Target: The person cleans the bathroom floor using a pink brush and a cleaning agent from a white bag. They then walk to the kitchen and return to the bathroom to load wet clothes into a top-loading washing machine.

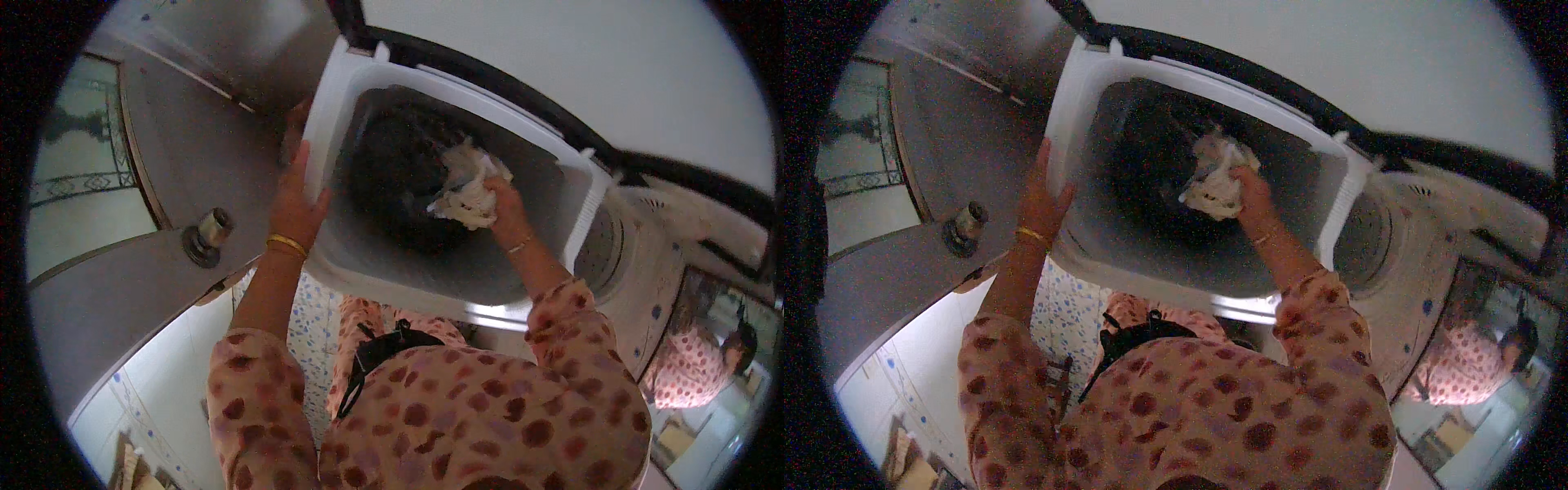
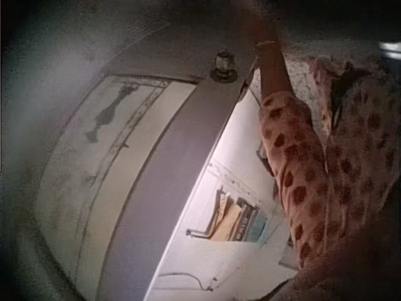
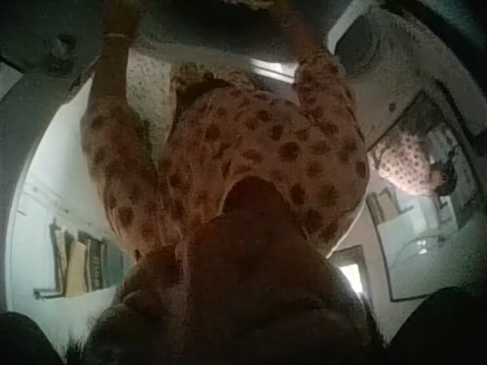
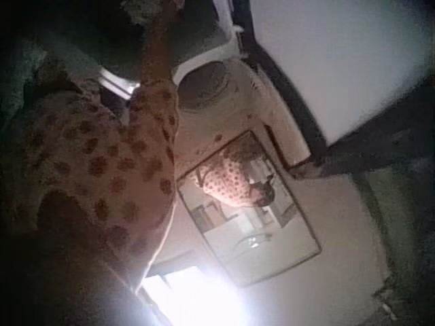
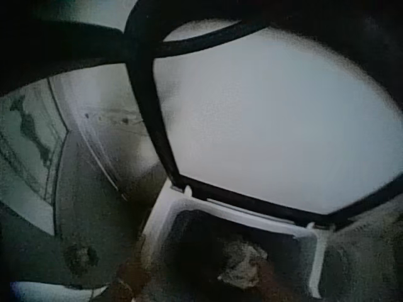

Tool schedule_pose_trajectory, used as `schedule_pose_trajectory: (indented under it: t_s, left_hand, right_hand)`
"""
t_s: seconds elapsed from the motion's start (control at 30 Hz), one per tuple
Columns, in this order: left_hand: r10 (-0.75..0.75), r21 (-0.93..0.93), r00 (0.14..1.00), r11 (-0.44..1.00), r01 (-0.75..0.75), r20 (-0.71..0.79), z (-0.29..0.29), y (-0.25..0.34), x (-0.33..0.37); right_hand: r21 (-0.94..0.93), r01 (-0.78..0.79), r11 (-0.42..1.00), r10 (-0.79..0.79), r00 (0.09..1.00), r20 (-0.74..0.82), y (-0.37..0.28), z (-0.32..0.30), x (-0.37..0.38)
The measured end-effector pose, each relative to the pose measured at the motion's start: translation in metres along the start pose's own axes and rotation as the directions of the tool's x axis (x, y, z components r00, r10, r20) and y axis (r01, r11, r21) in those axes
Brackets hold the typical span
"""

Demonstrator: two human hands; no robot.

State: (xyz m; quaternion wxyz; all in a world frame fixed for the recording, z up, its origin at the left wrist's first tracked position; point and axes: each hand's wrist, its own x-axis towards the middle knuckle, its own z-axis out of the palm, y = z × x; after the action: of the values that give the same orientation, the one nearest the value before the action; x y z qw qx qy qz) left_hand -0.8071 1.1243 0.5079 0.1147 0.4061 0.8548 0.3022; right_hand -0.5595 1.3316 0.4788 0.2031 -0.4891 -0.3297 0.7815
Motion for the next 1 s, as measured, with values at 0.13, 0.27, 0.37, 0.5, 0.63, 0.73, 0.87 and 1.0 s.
schedule_pose_trajectory:
  t_s: [0.13,0.27,0.37,0.5,0.63,0.73,0.87,1.0]
  left_hand:
    - [0.096,-0.087,0.993,0.991,-0.102,-0.070,0.010,-0.017,0.006]
    - [-0.030,-0.205,0.999,0.978,0.026,-0.019,0.008,-0.024,0.001]
    - [0.000,-0.190,0.999,0.982,-0.008,-0.044,0.018,-0.018,0.007]
    - [0.107,-0.083,0.989,0.990,-0.115,-0.099,0.012,-0.020,0.001]
    - [0.156,-0.128,0.985,0.978,-0.165,-0.077,0.022,-0.023,0.011]
    - [0.126,-0.094,0.988,0.986,-0.134,-0.085,0.016,-0.026,0.004]
    - [0.149,-0.077,0.985,0.985,-0.156,-0.088,0.020,-0.027,0.008]
    - [-0.004,-0.103,0.999,0.995,0.007,0.032,0.007,-0.013,0.006]
  right_hand:
    - [0.356,0.120,0.927,-0.133,0.991,0.014,-0.039,-0.017,-0.046]
    - [0.328,0.377,0.866,-0.381,0.923,-0.053,-0.103,-0.011,-0.121]
    - [0.265,0.563,0.782,-0.535,0.826,-0.175,-0.162,-0.035,-0.158]
    - [0.008,0.786,0.618,-0.758,0.599,-0.258,-0.206,-0.045,-0.232]
    - [-0.053,0.863,0.502,-0.851,0.482,-0.209,-0.233,-0.105,-0.270]
    - [-0.265,0.824,0.501,-0.836,0.383,-0.393,-0.212,-0.167,-0.228]
    - [-0.276,0.585,0.763,-0.623,0.550,-0.556,-0.158,-0.241,-0.169]
    - [-0.224,0.297,0.928,-0.369,0.813,-0.451,-0.074,-0.334,-0.084]
